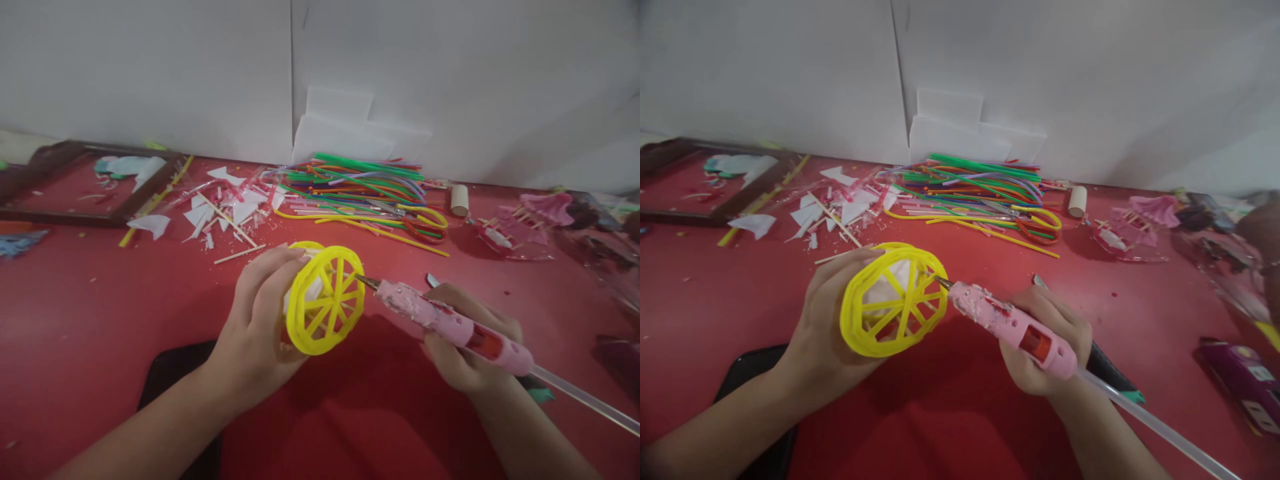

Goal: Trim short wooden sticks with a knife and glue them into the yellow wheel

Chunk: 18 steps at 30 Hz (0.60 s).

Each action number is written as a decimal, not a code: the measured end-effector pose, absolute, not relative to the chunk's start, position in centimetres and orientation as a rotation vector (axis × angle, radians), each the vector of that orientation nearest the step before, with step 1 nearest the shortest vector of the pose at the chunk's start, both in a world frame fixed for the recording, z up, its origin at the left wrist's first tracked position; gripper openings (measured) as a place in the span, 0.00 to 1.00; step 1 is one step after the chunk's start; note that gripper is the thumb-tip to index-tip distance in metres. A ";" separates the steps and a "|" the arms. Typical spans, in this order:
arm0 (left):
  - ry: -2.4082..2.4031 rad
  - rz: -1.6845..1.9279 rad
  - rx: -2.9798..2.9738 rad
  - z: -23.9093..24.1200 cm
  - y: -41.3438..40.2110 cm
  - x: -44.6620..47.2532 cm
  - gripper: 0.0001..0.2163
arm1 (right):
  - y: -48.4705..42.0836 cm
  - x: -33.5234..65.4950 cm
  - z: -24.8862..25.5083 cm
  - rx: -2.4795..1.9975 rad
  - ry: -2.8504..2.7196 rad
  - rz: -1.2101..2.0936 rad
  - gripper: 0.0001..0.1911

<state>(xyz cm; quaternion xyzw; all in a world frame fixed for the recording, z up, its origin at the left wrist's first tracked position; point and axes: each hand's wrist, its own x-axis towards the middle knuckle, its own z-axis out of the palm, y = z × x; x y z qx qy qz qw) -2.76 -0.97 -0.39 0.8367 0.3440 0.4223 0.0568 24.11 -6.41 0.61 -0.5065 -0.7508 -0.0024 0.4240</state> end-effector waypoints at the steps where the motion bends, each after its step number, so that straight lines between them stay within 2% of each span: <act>1: 1.036 1.284 2.541 -0.4 -1.0 -2.8 0.39 | -6.4 24.1 0.6 -1.264 -1.880 -0.003 0.03; 18: 0.976 1.350 2.598 -0.6 -0.8 -2.8 0.38 | -6.2 24.3 0.6 -1.217 -1.892 0.019 0.01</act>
